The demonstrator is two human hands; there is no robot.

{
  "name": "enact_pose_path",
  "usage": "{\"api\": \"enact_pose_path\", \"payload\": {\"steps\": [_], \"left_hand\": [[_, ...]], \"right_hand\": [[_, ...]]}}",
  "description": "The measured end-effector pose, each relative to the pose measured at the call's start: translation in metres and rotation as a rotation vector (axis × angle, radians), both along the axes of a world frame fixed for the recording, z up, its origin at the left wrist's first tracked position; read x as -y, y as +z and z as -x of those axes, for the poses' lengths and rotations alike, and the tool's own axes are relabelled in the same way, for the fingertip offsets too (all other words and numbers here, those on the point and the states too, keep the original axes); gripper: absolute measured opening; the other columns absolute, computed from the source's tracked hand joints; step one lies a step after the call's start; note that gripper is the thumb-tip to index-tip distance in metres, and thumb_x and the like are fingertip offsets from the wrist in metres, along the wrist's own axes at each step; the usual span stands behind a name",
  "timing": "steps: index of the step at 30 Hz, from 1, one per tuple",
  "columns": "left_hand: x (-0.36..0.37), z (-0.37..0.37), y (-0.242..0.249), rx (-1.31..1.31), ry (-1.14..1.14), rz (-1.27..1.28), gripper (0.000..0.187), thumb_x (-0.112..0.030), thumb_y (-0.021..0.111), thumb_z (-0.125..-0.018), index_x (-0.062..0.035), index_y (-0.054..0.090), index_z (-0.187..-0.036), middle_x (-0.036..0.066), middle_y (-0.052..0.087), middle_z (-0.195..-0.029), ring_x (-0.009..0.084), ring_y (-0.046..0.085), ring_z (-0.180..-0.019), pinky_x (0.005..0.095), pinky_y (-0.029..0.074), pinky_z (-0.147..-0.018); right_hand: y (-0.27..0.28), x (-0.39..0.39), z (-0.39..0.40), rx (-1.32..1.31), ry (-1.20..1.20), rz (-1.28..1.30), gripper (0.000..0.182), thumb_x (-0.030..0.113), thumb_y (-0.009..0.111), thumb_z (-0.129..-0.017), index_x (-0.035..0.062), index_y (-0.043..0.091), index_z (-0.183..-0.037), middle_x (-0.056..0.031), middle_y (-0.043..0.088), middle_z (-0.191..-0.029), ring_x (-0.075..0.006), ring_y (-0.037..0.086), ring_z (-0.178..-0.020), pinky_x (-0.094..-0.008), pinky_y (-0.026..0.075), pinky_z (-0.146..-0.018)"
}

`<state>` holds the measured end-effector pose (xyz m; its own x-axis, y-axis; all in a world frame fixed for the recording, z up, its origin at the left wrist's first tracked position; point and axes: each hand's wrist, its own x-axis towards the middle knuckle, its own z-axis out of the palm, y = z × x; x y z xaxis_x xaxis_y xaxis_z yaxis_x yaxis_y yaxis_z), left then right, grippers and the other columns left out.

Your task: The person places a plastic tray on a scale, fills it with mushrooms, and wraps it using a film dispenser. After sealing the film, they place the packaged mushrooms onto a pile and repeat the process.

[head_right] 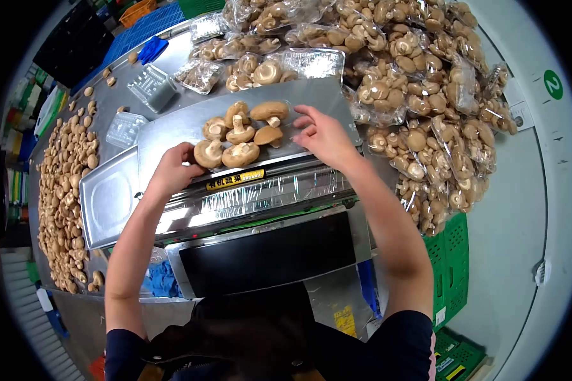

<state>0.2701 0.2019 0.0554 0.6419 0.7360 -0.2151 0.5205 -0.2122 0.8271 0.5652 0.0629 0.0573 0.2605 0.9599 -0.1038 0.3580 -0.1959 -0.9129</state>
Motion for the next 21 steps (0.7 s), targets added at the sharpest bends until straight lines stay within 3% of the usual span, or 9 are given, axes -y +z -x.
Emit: {"api": "enact_pose_path", "payload": {"steps": [1, 4, 6, 9, 12, 13, 16, 18, 21], "left_hand": [[0.009, 0.007, 0.013, -0.091, 0.035, 0.011, 0.035, 0.002, 0.065, -0.074, 0.004, 0.056, -0.108, 0.007, 0.062, -0.084, 0.0092, 0.056, -0.061, 0.0235, 0.045, -0.055], [0.034, 0.054, 0.031, -0.078, -0.035, -0.212, 0.036, 0.004, 0.064, -0.076, -0.0007, 0.056, -0.111, 0.006, 0.062, -0.091, 0.0143, 0.058, -0.071, 0.0266, 0.048, -0.062], [0.038, 0.082, 0.042, -0.202, -0.355, -0.786, 0.041, 0.0, 0.066, -0.074, -0.006, 0.057, -0.113, 0.006, 0.06, -0.105, 0.0208, 0.058, -0.087, 0.034, 0.05, -0.075], [0.039, 0.084, 0.041, -0.311, -0.584, -0.986, 0.044, -0.006, 0.067, -0.073, -0.0137, 0.058, -0.116, 0.006, 0.055, -0.118, 0.0259, 0.052, -0.105, 0.0419, 0.044, -0.091], [0.045, 0.053, 0.043, -0.328, -0.685, -0.973, 0.046, -0.009, 0.067, -0.073, -0.0196, 0.06, -0.117, 0.005, 0.052, -0.128, 0.0272, 0.049, -0.111, 0.0428, 0.037, -0.099], [0.044, 0.055, 0.037, -0.212, -0.66, -1.013, 0.036, -0.007, 0.066, -0.073, -0.0134, 0.064, -0.108, 0.008, 0.056, -0.124, 0.0272, 0.051, -0.107, 0.0435, 0.04, -0.097], [0.057, 0.098, 0.024, -0.085, -0.407, -0.658, 0.021, -0.005, 0.065, -0.077, -0.008, 0.066, -0.098, 0.012, 0.062, -0.111, 0.0267, 0.059, -0.091, 0.0415, 0.049, -0.083], [0.078, 0.138, 0.027, -0.176, -0.295, -0.538, 0.011, -0.002, 0.063, -0.081, -0.0045, 0.066, -0.091, 0.015, 0.066, -0.102, 0.0248, 0.064, -0.075, 0.0377, 0.055, -0.068], [0.082, 0.149, 0.079, 0.251, -0.065, -0.287, 0.014, -0.009, 0.05, -0.094, -0.0026, 0.062, -0.096, 0.015, 0.064, -0.089, 0.02, 0.063, -0.068, 0.0338, 0.054, -0.06]], "right_hand": [[0.0, 0.008, -0.005, -0.07, 0.013, -0.015, 0.056, -0.002, 0.065, -0.078, 0.0042, 0.047, -0.131, -0.0107, 0.06, -0.108, -0.0097, 0.058, -0.079, -0.0247, 0.049, -0.074], [0.03, 0.05, -0.025, 0.579, 0.246, -0.167, 0.054, 0.004, 0.065, -0.079, 0.0111, 0.049, -0.129, -0.0079, 0.058, -0.12, -0.0184, 0.063, -0.087, -0.0295, 0.051, -0.075], [0.042, 0.073, -0.038, 0.974, 0.434, -0.236, 0.053, 0.006, 0.066, -0.078, 0.0164, 0.05, -0.127, -0.0038, 0.055, -0.128, -0.0226, 0.063, -0.089, -0.0317, 0.052, -0.074], [0.044, 0.081, -0.042, 1.102, 0.607, -0.051, 0.047, 0.008, 0.065, -0.078, 0.0218, 0.055, -0.122, 0.0007, 0.049, -0.135, -0.0256, 0.063, -0.09, -0.0334, 0.053, -0.073], [0.02, 0.067, -0.032, 0.892, 0.636, -0.215, 0.039, 0.008, 0.064, -0.08, 0.0233, 0.06, -0.115, 0.0008, 0.05, -0.134, -0.0234, 0.065, -0.088, -0.0323, 0.053, -0.067], [0.021, 0.068, -0.024, 0.852, 0.604, -0.211, 0.03, 0.008, 0.063, -0.082, 0.0179, 0.065, -0.11, -0.0011, 0.057, -0.126, -0.0198, 0.066, -0.085, -0.0303, 0.054, -0.065], [0.004, 0.1, -0.038, 0.59, 0.471, -0.351, 0.022, 0.006, 0.062, -0.083, 0.013, 0.068, -0.104, -0.005, 0.064, -0.115, -0.0173, 0.067, -0.076, -0.0292, 0.055, -0.061], [0.064, 0.132, -0.019, 0.098, 0.256, 0.121, 0.018, 0.004, 0.061, -0.084, 0.0058, 0.069, -0.1, -0.0114, 0.068, -0.105, -0.0177, 0.067, -0.069, -0.0288, 0.056, -0.064], [0.108, 0.128, -0.023, 0.235, 0.197, -0.316, 0.016, 0.002, 0.058, -0.087, 0.0012, 0.069, -0.098, -0.0153, 0.069, -0.101, -0.0156, 0.066, -0.067, -0.0261, 0.054, -0.06]]}}
